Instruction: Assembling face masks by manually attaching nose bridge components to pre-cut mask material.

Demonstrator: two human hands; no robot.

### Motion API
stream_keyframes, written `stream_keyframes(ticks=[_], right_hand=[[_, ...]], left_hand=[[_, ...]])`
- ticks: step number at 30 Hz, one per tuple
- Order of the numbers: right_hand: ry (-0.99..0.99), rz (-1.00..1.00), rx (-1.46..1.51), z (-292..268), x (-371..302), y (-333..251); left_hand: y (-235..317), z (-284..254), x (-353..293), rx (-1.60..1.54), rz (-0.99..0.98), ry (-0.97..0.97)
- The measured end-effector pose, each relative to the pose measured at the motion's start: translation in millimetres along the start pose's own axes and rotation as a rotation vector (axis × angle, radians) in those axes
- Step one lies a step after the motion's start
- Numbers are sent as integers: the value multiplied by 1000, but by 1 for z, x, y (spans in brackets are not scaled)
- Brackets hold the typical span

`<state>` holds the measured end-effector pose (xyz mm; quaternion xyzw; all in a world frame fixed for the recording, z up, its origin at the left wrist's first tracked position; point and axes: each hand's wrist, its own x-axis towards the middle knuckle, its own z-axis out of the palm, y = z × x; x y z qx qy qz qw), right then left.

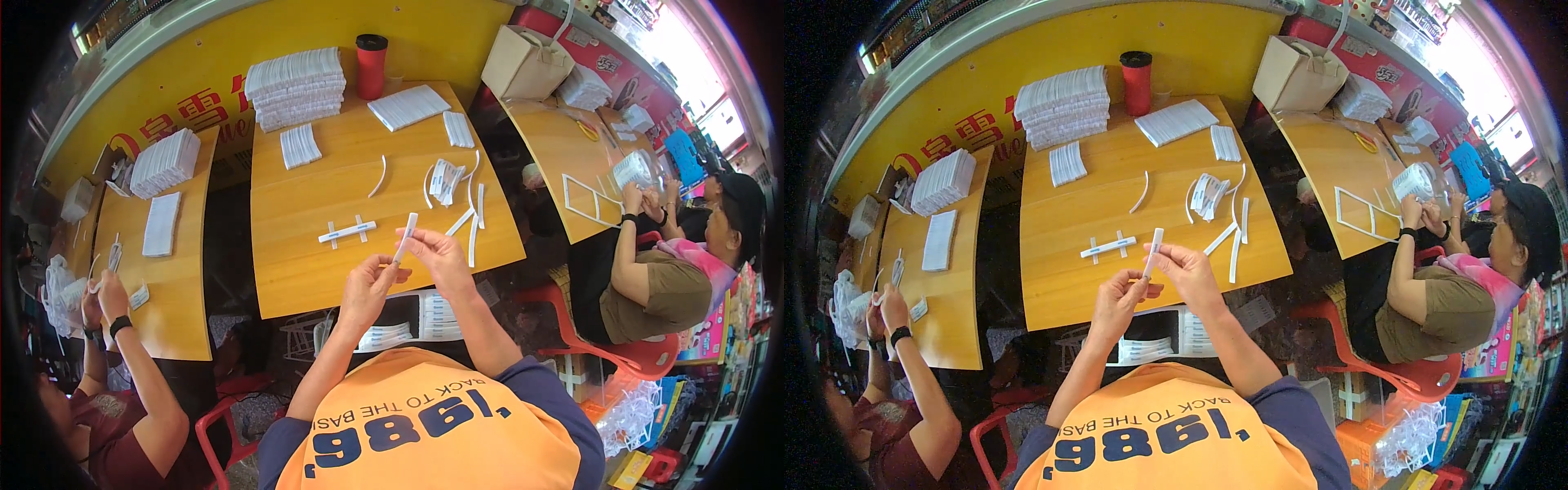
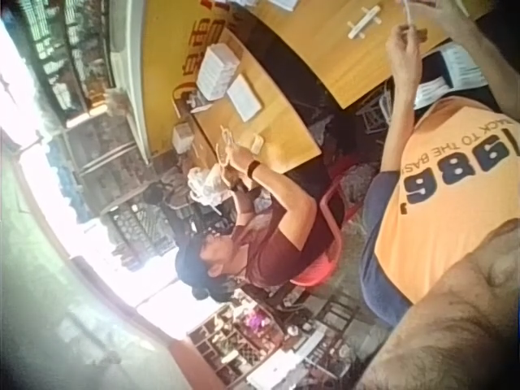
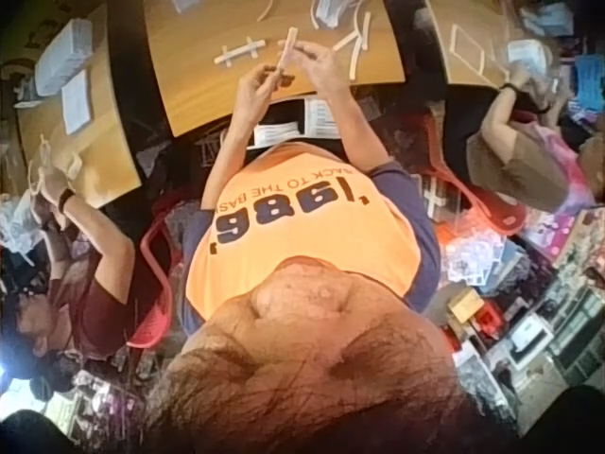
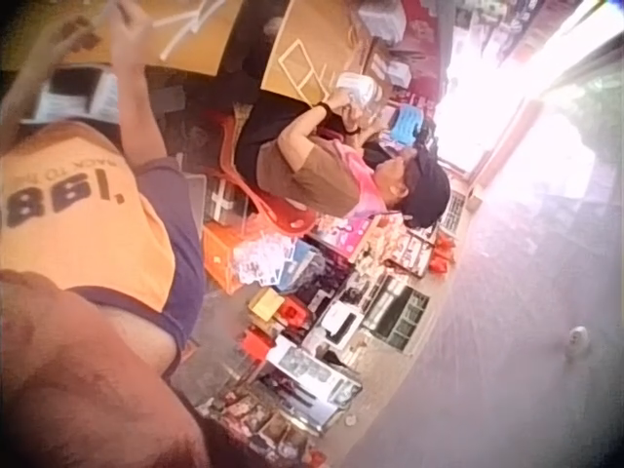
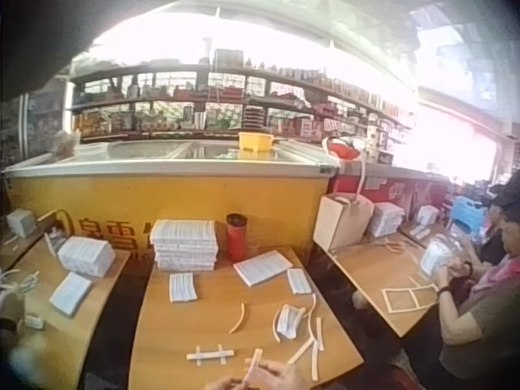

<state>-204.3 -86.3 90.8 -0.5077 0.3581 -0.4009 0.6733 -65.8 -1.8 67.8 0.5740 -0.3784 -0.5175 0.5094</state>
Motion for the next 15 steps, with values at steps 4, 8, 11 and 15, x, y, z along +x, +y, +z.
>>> stream_keyframes(ticks=[4, 8, 11, 15], right_hand=[[-93, -171, -385, -8, -3, 5], [-299, -176, -658, -5, -7, -8], [-310, 67, -524, 5, -9, -6], [-195, -428, -890, 14, -4, 13]], left_hand=[[-11, -2, 6, 232, 323, 229], [0, -19, 10, -226, 89, 132], [-9, -18, 9, -218, 83, 216], [-17, -24, 8, -317, 41, 347]])
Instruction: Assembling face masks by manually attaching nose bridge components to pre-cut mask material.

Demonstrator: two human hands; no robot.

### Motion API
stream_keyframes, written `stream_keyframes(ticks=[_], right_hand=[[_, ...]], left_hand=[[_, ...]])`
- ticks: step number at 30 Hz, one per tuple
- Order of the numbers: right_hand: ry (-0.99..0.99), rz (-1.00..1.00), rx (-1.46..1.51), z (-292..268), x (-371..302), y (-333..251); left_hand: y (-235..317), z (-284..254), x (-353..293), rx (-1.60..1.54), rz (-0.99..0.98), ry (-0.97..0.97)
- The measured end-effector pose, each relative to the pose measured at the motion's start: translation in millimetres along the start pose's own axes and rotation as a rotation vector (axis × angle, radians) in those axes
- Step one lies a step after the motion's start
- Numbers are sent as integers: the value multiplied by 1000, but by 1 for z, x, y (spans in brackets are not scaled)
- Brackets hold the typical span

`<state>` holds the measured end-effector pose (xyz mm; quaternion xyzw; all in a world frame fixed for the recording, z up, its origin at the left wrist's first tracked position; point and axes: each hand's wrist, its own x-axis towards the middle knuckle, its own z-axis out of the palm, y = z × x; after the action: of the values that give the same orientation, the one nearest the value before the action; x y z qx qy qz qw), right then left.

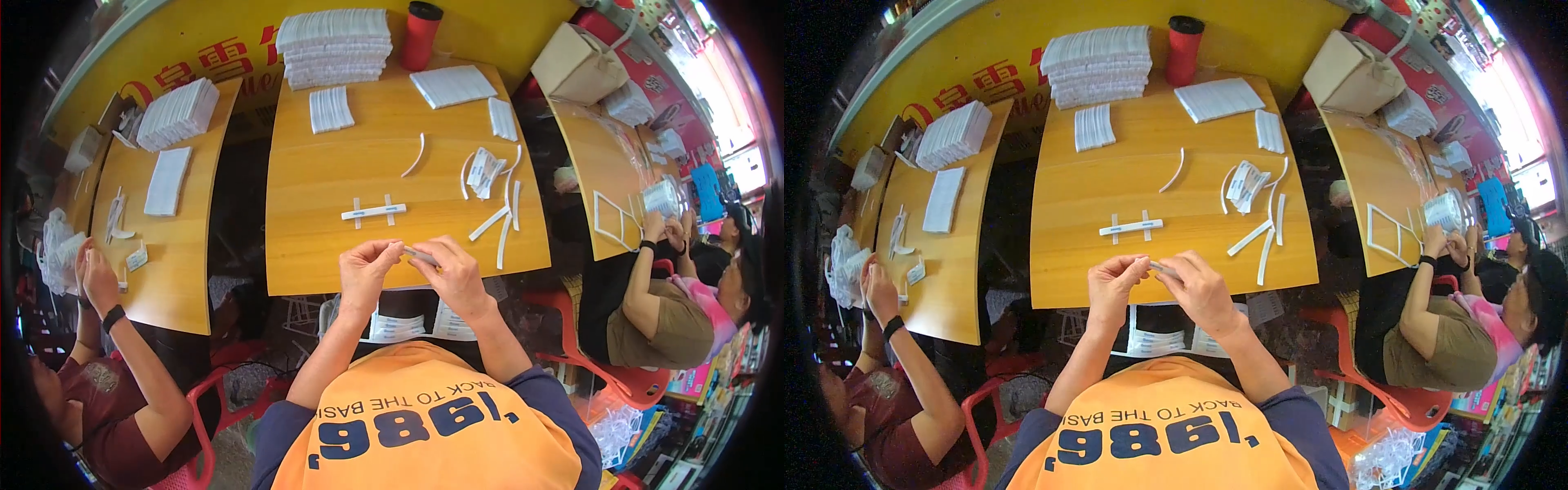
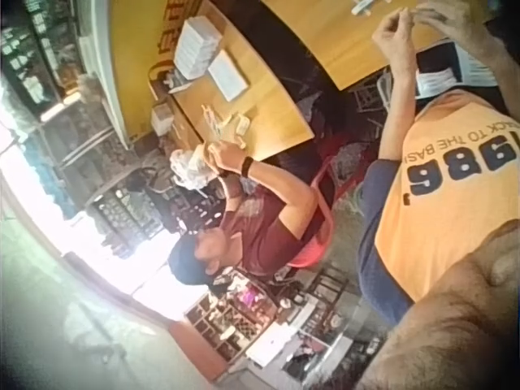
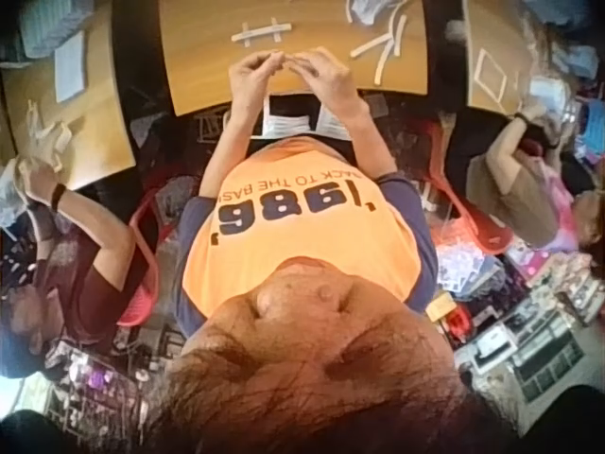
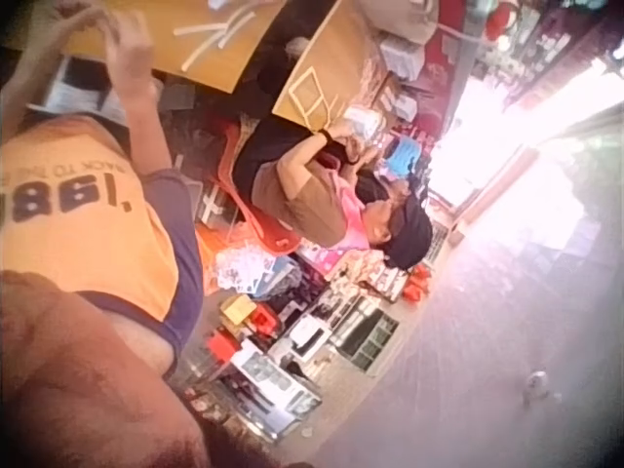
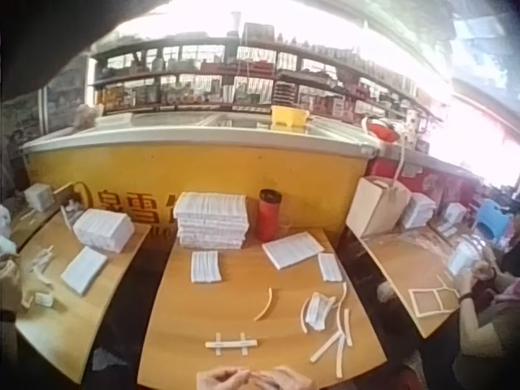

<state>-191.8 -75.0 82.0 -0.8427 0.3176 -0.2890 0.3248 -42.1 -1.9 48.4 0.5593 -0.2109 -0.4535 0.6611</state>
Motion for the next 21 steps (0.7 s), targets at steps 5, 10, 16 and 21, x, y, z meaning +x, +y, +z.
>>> stream_keyframes(ticks=[5, 10, 16, 21], right_hand=[[-11, -220, -157, 20, 25, 18], [-12, -171, -162, 43, 68, 35], [-77, -213, -166, 70, 98, 37], [-110, -190, -137, 81, 101, 45]], left_hand=[[-9, -23, 12, -62, -106, 48], [-12, -42, 28, 725, 407, 302], [-26, -48, 38, 779, 348, 302], [-26, -48, 40, 787, 358, 309]])
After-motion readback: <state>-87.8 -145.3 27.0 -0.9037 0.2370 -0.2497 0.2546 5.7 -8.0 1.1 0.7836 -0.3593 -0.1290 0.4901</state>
